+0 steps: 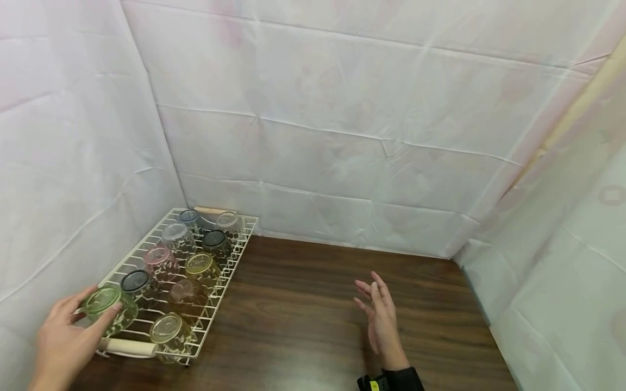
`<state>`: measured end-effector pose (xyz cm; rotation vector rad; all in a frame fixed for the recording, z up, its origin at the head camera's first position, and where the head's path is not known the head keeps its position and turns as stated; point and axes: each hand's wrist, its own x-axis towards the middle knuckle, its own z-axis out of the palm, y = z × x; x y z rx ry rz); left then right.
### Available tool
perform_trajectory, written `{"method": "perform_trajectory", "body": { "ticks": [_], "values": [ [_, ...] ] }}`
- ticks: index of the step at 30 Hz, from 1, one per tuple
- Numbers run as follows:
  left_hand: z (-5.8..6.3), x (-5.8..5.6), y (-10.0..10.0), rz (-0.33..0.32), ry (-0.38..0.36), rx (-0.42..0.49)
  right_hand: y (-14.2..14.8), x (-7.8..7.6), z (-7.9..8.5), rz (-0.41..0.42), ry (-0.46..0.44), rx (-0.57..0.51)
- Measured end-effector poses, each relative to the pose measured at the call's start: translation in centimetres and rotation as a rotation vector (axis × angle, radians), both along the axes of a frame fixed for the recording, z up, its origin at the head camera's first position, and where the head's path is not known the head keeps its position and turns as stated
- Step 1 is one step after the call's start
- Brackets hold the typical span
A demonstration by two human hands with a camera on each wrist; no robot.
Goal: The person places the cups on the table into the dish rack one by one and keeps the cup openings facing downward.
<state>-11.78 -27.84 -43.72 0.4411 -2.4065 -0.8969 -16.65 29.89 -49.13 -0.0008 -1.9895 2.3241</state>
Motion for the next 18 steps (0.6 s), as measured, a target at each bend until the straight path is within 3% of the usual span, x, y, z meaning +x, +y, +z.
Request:
{"method": "perform_trajectory", "body": {
  "ticks": [12,18],
  "values": [
    [-0.3,-0.8,-1.3,-0.066,-0.189,-0.172,-0.1,0.1,0.2,-0.029,0.021,-0.029],
    [-0.8,-1.1,-2.0,-0.080,-0.278,-0.203,-0.2,0.2,0.1,-0.021,0.015,-0.031]
  ]
}}
